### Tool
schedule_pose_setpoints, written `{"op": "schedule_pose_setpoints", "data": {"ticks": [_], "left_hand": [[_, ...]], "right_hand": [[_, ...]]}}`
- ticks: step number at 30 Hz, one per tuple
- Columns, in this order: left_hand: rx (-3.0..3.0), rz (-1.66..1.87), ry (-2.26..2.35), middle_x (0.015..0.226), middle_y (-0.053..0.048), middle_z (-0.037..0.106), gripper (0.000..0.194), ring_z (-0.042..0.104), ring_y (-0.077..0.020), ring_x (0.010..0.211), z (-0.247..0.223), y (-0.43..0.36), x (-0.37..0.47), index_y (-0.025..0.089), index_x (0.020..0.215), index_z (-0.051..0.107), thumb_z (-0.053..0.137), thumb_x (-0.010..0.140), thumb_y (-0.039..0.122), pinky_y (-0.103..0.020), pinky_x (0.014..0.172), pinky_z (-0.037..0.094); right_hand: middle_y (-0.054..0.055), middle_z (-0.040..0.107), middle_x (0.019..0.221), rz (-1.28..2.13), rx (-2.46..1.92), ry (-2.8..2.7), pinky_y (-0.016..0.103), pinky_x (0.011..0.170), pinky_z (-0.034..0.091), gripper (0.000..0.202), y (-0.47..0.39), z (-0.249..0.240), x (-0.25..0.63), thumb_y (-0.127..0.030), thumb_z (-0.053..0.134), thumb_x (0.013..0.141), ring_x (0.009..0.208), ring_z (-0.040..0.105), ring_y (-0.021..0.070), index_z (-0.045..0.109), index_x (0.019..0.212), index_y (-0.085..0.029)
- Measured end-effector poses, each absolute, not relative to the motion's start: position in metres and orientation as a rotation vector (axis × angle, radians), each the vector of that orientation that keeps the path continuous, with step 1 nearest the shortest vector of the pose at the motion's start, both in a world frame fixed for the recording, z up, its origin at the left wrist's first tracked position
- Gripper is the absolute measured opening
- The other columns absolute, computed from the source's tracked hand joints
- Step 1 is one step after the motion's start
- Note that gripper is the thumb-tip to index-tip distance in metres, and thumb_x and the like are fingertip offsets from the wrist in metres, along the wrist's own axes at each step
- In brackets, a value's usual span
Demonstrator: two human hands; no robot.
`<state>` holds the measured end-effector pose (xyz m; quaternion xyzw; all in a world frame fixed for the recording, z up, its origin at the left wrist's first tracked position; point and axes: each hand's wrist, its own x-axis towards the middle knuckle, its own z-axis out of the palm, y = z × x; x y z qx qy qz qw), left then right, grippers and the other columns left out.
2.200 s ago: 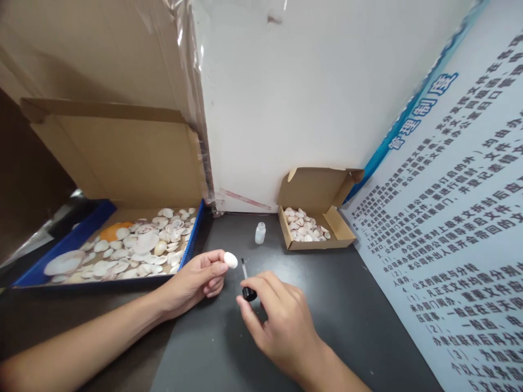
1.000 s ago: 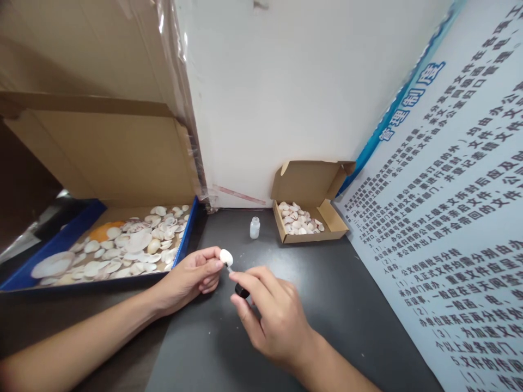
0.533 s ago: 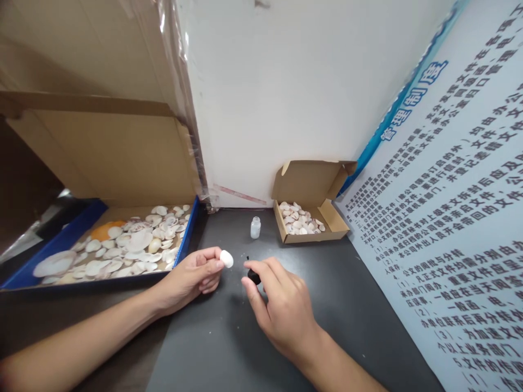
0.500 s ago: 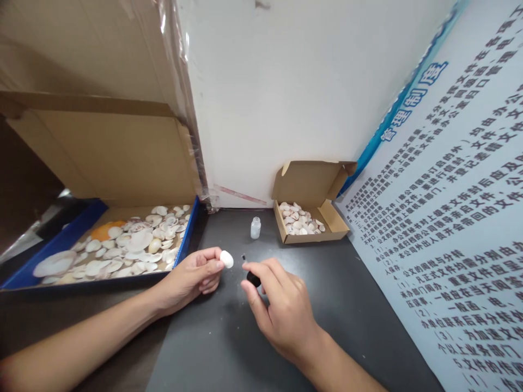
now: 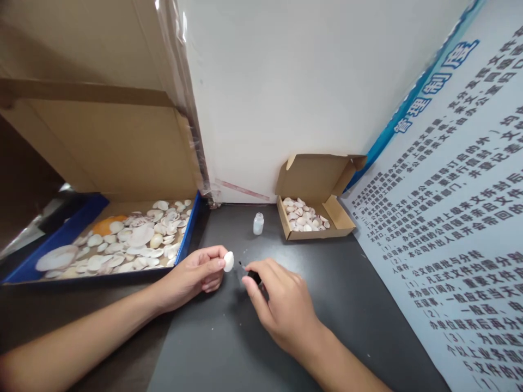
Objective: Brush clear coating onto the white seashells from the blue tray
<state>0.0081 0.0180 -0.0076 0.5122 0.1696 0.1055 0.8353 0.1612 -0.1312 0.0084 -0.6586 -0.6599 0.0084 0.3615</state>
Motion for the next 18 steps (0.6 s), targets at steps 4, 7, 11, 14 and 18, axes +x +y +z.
{"op": "schedule_pose_setpoints", "data": {"ticks": [4, 7, 11, 14, 18], "left_hand": [[1.063, 0.252, 0.37, 0.053, 0.01, 0.035, 0.029, 0.028, -0.0038, 0.045, -0.0075, 0.0176, 0.0088, 0.018, 0.08, 0.048, 0.069, 0.081, 0.038, -0.019, 0.046, 0.025], [1.071, 0.266, 0.398, 0.056, 0.009, 0.036, 0.027, 0.03, -0.0046, 0.047, -0.007, 0.0175, 0.009, 0.018, 0.081, 0.049, 0.07, 0.08, 0.035, -0.018, 0.047, 0.03], [1.09, 0.252, 0.425, 0.058, 0.007, 0.042, 0.027, 0.039, -0.0066, 0.051, -0.0057, 0.0176, 0.008, 0.018, 0.083, 0.05, 0.07, 0.079, 0.036, -0.019, 0.049, 0.037], [1.11, 0.21, 0.419, 0.055, 0.007, 0.046, 0.025, 0.041, -0.0071, 0.047, -0.0068, 0.0183, 0.0072, 0.019, 0.085, 0.049, 0.067, 0.081, 0.036, -0.019, 0.046, 0.038], [1.136, 0.202, 0.401, 0.051, 0.007, 0.046, 0.024, 0.039, -0.0061, 0.043, -0.0097, 0.0192, 0.0072, 0.019, 0.086, 0.048, 0.063, 0.084, 0.037, -0.017, 0.044, 0.036]], "right_hand": [[0.002, 0.063, 0.085, 0.029, -1.633, -1.66, 0.021, 0.063, 0.046, 0.015, -0.1315, 0.0081, 0.1622, -0.021, 0.045, 0.096, 0.066, 0.058, 0.0098, 0.058, 0.105, -0.018], [0.002, 0.063, 0.085, 0.068, -1.583, -1.72, 0.02, 0.061, 0.045, 0.014, -0.1323, 0.009, 0.1615, -0.021, 0.048, 0.095, 0.065, 0.057, 0.0092, 0.057, 0.106, -0.019], [0.002, 0.062, 0.082, 0.08, -1.631, -1.686, 0.021, 0.06, 0.045, 0.014, -0.1321, 0.0093, 0.1613, -0.021, 0.048, 0.095, 0.065, 0.057, 0.0097, 0.059, 0.103, -0.018], [0.002, 0.062, 0.085, 0.084, -1.575, -1.682, 0.021, 0.062, 0.045, 0.014, -0.132, 0.0091, 0.1619, -0.02, 0.049, 0.094, 0.066, 0.057, 0.0096, 0.058, 0.105, -0.018], [0.0, 0.06, 0.079, 0.075, -1.619, -1.639, 0.02, 0.059, 0.044, 0.011, -0.1325, 0.0088, 0.1621, -0.02, 0.051, 0.093, 0.062, 0.055, 0.0087, 0.059, 0.101, -0.018]]}}
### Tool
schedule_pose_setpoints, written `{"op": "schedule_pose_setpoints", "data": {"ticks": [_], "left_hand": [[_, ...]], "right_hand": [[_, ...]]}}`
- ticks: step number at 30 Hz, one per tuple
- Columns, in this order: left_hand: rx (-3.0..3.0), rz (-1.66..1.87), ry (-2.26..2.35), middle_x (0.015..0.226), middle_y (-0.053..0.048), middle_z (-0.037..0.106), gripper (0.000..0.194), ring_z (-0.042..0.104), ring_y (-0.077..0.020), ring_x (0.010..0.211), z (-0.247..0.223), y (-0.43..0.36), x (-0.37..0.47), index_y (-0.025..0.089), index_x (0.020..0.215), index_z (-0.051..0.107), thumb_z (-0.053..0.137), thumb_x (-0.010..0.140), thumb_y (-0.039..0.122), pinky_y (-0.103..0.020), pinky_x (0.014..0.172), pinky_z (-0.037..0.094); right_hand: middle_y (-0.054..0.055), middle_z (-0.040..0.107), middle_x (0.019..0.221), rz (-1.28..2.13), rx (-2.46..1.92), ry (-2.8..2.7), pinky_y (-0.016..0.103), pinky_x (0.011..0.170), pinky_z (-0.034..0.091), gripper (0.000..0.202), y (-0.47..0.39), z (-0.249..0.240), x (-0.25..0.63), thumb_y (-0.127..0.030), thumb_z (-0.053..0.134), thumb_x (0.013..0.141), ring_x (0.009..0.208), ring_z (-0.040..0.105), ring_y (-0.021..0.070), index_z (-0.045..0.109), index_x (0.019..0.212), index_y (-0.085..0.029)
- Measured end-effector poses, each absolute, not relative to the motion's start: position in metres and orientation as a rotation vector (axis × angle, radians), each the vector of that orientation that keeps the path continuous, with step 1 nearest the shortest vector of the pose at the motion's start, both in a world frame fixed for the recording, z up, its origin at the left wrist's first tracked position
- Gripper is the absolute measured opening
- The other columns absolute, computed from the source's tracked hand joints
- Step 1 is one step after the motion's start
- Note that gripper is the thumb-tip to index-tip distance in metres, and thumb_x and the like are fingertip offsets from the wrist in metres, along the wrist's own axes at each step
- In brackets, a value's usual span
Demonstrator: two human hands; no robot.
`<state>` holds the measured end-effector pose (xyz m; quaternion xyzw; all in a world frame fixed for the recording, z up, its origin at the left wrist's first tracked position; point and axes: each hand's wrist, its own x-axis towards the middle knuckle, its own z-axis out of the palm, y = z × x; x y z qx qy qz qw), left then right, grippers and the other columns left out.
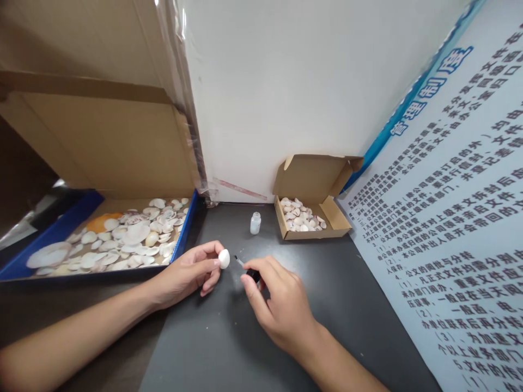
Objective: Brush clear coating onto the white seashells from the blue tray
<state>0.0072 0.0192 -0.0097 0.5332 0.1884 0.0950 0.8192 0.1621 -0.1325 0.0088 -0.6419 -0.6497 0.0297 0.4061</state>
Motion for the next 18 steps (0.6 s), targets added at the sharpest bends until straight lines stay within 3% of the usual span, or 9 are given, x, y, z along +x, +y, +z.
{"op": "schedule_pose_setpoints", "data": {"ticks": [11, 18], "left_hand": [[1.096, 0.193, 0.4, 0.053, 0.011, 0.035, 0.03, 0.025, -0.0026, 0.039, -0.006, 0.0185, 0.0082, 0.02, 0.085, 0.044, 0.068, 0.081, 0.038, -0.015, 0.038, 0.026], [1.021, 0.202, 0.395, 0.06, 0.009, 0.038, 0.024, 0.029, -0.0027, 0.045, -0.0053, 0.0194, 0.0077, 0.018, 0.082, 0.046, 0.068, 0.078, 0.026, -0.015, 0.042, 0.03]], "right_hand": [[0.002, 0.063, 0.082, 0.041, -1.504, -1.695, 0.02, 0.06, 0.046, 0.012, -0.1324, 0.0088, 0.1611, -0.02, 0.051, 0.093, 0.062, 0.056, 0.0087, 0.059, 0.102, -0.017], [0.001, 0.061, 0.083, 0.095, -1.61, -1.679, 0.02, 0.058, 0.044, 0.011, -0.1301, 0.0041, 0.1635, -0.02, 0.054, 0.092, 0.063, 0.056, 0.0083, 0.059, 0.102, -0.019]]}}
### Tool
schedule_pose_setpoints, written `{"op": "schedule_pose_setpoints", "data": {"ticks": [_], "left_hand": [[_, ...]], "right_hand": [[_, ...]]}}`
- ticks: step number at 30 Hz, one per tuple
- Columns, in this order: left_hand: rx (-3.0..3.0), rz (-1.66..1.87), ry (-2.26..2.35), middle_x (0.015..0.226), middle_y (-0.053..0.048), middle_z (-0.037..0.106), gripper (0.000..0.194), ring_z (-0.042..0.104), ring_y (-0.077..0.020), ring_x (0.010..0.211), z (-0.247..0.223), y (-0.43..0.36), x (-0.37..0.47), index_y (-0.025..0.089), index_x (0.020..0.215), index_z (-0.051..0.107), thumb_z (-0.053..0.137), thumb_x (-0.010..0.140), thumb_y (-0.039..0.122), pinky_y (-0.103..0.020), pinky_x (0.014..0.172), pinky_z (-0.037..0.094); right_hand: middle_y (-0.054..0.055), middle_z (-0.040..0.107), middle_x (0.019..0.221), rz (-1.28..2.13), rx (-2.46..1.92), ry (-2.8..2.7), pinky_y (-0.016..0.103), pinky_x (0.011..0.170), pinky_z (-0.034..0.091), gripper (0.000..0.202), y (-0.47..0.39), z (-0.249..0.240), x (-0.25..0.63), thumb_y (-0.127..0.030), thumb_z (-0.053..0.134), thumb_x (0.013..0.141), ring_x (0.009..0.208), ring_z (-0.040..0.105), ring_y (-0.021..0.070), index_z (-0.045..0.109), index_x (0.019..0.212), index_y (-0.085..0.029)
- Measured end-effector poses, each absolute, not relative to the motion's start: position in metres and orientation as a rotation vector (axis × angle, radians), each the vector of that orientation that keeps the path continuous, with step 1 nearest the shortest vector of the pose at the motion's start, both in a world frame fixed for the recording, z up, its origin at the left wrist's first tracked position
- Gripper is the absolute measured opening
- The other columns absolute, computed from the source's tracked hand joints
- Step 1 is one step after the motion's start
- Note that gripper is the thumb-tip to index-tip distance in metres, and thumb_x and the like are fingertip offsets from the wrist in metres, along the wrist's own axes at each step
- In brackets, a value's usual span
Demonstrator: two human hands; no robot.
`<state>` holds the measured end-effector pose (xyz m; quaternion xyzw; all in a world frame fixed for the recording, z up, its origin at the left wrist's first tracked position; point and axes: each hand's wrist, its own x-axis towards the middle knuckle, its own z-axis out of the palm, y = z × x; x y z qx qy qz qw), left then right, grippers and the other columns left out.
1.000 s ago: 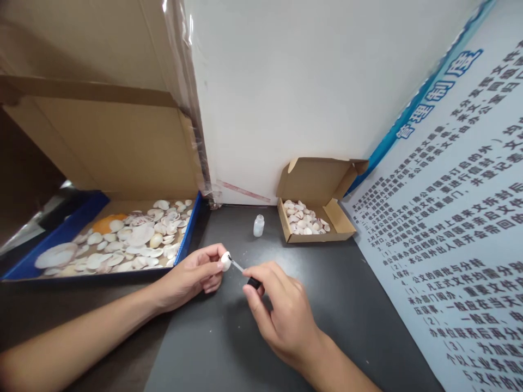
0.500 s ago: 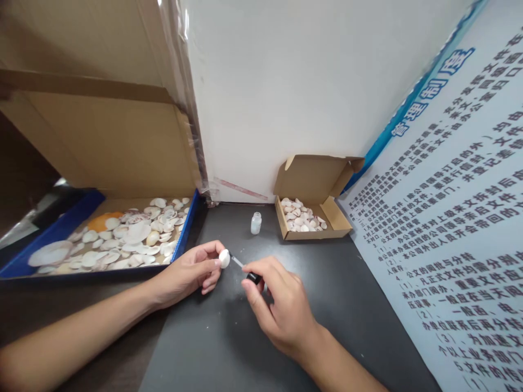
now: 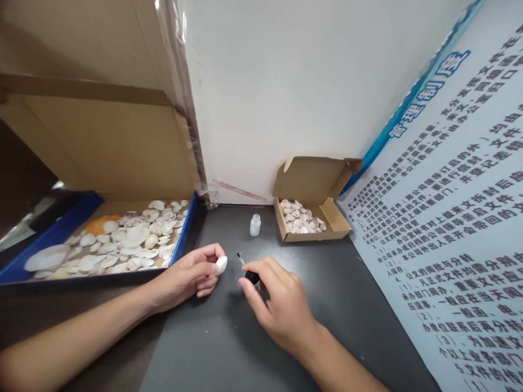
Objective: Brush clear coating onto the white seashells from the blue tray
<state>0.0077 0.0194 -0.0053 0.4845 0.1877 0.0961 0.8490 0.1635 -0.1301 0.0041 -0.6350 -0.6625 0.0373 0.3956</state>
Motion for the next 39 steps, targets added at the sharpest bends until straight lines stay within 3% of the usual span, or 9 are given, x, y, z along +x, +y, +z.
{"op": "schedule_pose_setpoints", "data": {"ticks": [6, 21, 39], "left_hand": [[1.0, 0.178, 0.402, 0.058, 0.009, 0.036, 0.02, 0.028, -0.0031, 0.045, -0.0059, 0.0205, 0.0066, 0.018, 0.083, 0.046, 0.065, 0.08, 0.025, -0.016, 0.041, 0.027], [0.976, 0.166, 0.375, 0.06, 0.008, 0.037, 0.018, 0.029, -0.0031, 0.046, -0.0064, 0.0217, 0.0073, 0.017, 0.081, 0.046, 0.064, 0.079, 0.021, -0.017, 0.044, 0.028], [0.971, 0.19, 0.391, 0.064, 0.006, 0.043, 0.018, 0.035, -0.0035, 0.045, -0.0071, 0.0212, 0.0078, 0.017, 0.085, 0.047, 0.064, 0.078, 0.023, -0.018, 0.043, 0.033]], "right_hand": [[0.001, 0.061, 0.088, 0.153, -1.554, -1.714, 0.02, 0.059, 0.046, 0.021, -0.1324, 0.0011, 0.1596, -0.017, 0.055, 0.091, 0.064, 0.056, 0.0081, 0.053, 0.111, -0.02], [0.004, 0.06, 0.092, 0.156, -1.546, -1.663, 0.02, 0.058, 0.048, 0.026, -0.1323, 0.0008, 0.1633, -0.016, 0.053, 0.092, 0.063, 0.056, 0.0082, 0.056, 0.118, -0.02], [-0.002, 0.06, 0.073, 0.175, -1.608, -1.7, 0.019, 0.057, 0.042, 0.019, -0.1319, 0.0013, 0.1628, -0.022, 0.053, 0.093, 0.059, 0.056, 0.008, 0.059, 0.111, -0.02]]}}
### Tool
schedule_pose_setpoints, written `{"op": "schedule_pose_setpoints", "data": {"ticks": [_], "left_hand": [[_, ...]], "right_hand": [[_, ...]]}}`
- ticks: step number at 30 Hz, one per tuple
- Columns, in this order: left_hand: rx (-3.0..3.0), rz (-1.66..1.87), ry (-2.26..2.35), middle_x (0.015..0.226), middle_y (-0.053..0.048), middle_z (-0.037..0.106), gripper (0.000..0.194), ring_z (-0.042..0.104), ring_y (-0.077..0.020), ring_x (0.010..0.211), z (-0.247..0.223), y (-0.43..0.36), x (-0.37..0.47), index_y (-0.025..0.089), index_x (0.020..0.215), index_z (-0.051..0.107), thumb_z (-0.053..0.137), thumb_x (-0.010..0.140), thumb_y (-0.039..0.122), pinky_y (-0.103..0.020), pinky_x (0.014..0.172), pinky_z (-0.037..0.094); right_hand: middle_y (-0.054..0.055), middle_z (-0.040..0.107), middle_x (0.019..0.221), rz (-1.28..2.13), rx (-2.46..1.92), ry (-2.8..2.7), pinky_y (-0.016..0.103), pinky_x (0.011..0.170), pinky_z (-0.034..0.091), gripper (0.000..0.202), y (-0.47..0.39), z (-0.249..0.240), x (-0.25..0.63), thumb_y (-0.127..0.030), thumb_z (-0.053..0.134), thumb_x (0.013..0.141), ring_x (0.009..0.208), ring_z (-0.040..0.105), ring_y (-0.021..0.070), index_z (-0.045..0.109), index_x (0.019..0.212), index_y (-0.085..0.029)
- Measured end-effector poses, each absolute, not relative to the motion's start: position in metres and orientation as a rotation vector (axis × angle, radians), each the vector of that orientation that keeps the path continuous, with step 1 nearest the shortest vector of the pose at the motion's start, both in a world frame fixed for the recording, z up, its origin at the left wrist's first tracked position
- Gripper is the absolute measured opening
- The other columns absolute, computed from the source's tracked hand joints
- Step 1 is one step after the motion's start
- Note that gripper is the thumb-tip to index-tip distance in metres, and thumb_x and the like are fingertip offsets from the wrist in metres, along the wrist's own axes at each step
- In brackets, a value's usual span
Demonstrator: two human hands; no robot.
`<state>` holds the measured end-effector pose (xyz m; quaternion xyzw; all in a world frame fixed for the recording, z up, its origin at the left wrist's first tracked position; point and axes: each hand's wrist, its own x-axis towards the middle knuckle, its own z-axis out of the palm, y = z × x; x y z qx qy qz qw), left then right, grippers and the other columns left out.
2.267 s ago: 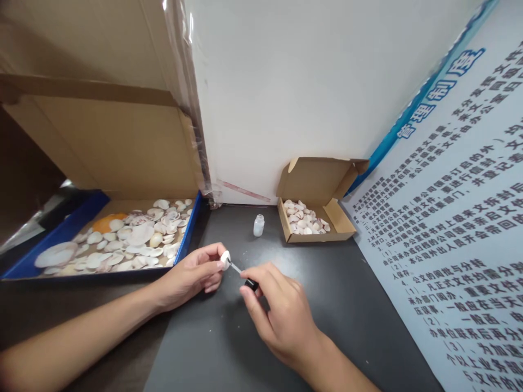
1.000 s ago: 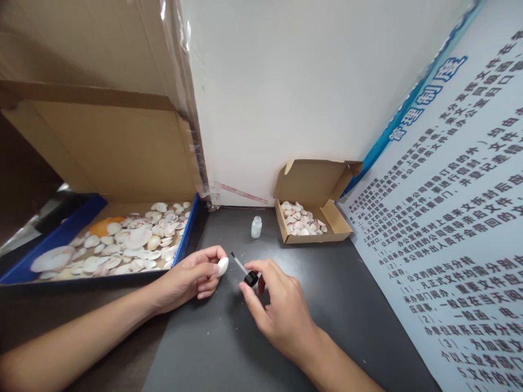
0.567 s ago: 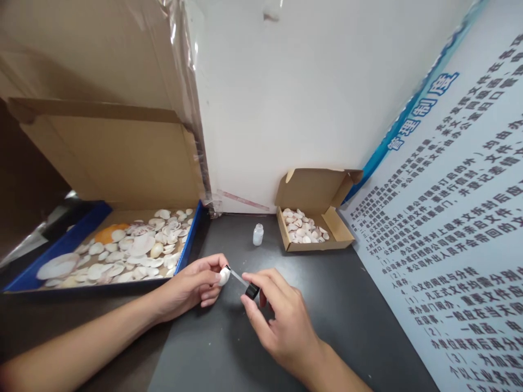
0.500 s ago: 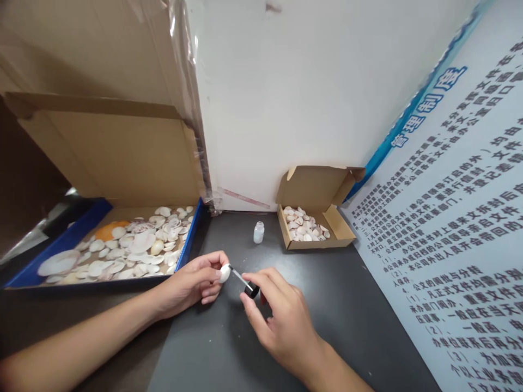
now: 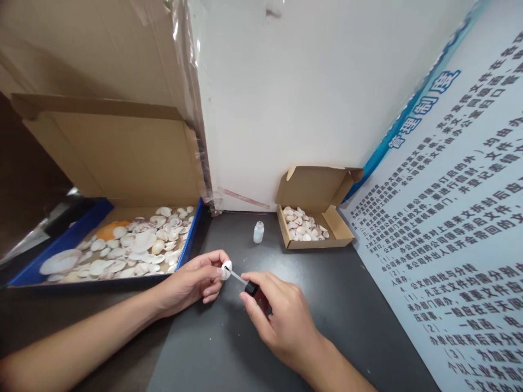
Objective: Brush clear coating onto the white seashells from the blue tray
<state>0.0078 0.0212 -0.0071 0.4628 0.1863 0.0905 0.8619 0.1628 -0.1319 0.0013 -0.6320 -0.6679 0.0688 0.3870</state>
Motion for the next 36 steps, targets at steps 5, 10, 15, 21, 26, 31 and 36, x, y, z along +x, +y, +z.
{"op": "schedule_pose_setpoints", "data": {"ticks": [5, 10, 15, 21, 26, 31, 36], "left_hand": [[0.993, 0.208, 0.398, 0.061, 0.006, 0.042, 0.016, 0.034, -0.0041, 0.046, -0.0073, 0.0204, 0.0076, 0.018, 0.083, 0.047, 0.062, 0.078, 0.021, -0.017, 0.043, 0.032], [1.017, 0.206, 0.404, 0.054, 0.008, 0.039, 0.014, 0.033, -0.0047, 0.044, -0.0056, 0.0195, 0.0077, 0.019, 0.082, 0.045, 0.058, 0.077, 0.017, -0.016, 0.042, 0.03], [1.06, 0.203, 0.414, 0.049, 0.011, 0.034, 0.015, 0.022, -0.0042, 0.039, -0.0044, 0.0188, 0.0075, 0.021, 0.084, 0.041, 0.056, 0.08, 0.021, -0.015, 0.038, 0.022], [1.087, 0.166, 0.395, 0.046, 0.012, 0.033, 0.018, 0.021, -0.0048, 0.038, -0.0048, 0.0186, 0.0069, 0.022, 0.085, 0.039, 0.056, 0.081, 0.024, -0.015, 0.037, 0.022], [1.1, 0.179, 0.394, 0.047, 0.012, 0.034, 0.02, 0.023, -0.0046, 0.038, -0.0045, 0.0181, 0.0071, 0.021, 0.085, 0.04, 0.058, 0.082, 0.028, -0.015, 0.038, 0.025], [1.081, 0.222, 0.415, 0.048, 0.012, 0.032, 0.019, 0.02, -0.005, 0.04, -0.0044, 0.0167, 0.0077, 0.022, 0.086, 0.039, 0.057, 0.084, 0.028, -0.015, 0.038, 0.023], [1.088, 0.25, 0.42, 0.057, 0.01, 0.034, 0.022, 0.022, -0.0037, 0.043, -0.004, 0.0159, 0.0082, 0.021, 0.086, 0.043, 0.062, 0.083, 0.032, -0.015, 0.039, 0.026]], "right_hand": [[-0.002, 0.056, 0.071, 0.113, -1.627, -1.722, 0.02, 0.056, 0.041, 0.018, -0.1333, 0.0043, 0.1614, -0.02, 0.052, 0.092, 0.057, 0.054, 0.0085, 0.058, 0.11, -0.02], [-0.001, 0.056, 0.076, 0.15, -1.574, -1.79, 0.02, 0.059, 0.042, 0.021, -0.1341, 0.0064, 0.1606, -0.019, 0.051, 0.092, 0.061, 0.055, 0.0085, 0.055, 0.113, -0.022], [-0.001, 0.059, 0.081, 0.233, -1.623, -1.799, 0.02, 0.06, 0.043, 0.021, -0.1331, 0.0036, 0.16, -0.02, 0.051, 0.092, 0.062, 0.056, 0.0084, 0.056, 0.113, -0.022], [0.0, 0.059, 0.078, 0.208, -1.594, -1.801, 0.02, 0.06, 0.043, 0.021, -0.1325, 0.0024, 0.1616, -0.021, 0.051, 0.092, 0.061, 0.056, 0.0086, 0.057, 0.112, -0.021], [0.0, 0.058, 0.076, 0.177, -1.689, -1.686, 0.02, 0.057, 0.042, 0.019, -0.1312, 0.0036, 0.1634, -0.022, 0.048, 0.093, 0.06, 0.055, 0.0097, 0.059, 0.108, -0.02], [0.0, 0.057, 0.076, 0.211, -1.636, -1.717, 0.021, 0.059, 0.043, 0.02, -0.1311, 0.0046, 0.1637, -0.021, 0.048, 0.094, 0.06, 0.054, 0.0098, 0.058, 0.111, -0.02], [0.0, 0.056, 0.076, 0.2, -1.701, -1.63, 0.02, 0.056, 0.041, 0.018, -0.1281, 0.0023, 0.164, -0.021, 0.049, 0.093, 0.061, 0.054, 0.0099, 0.059, 0.108, -0.021]]}}
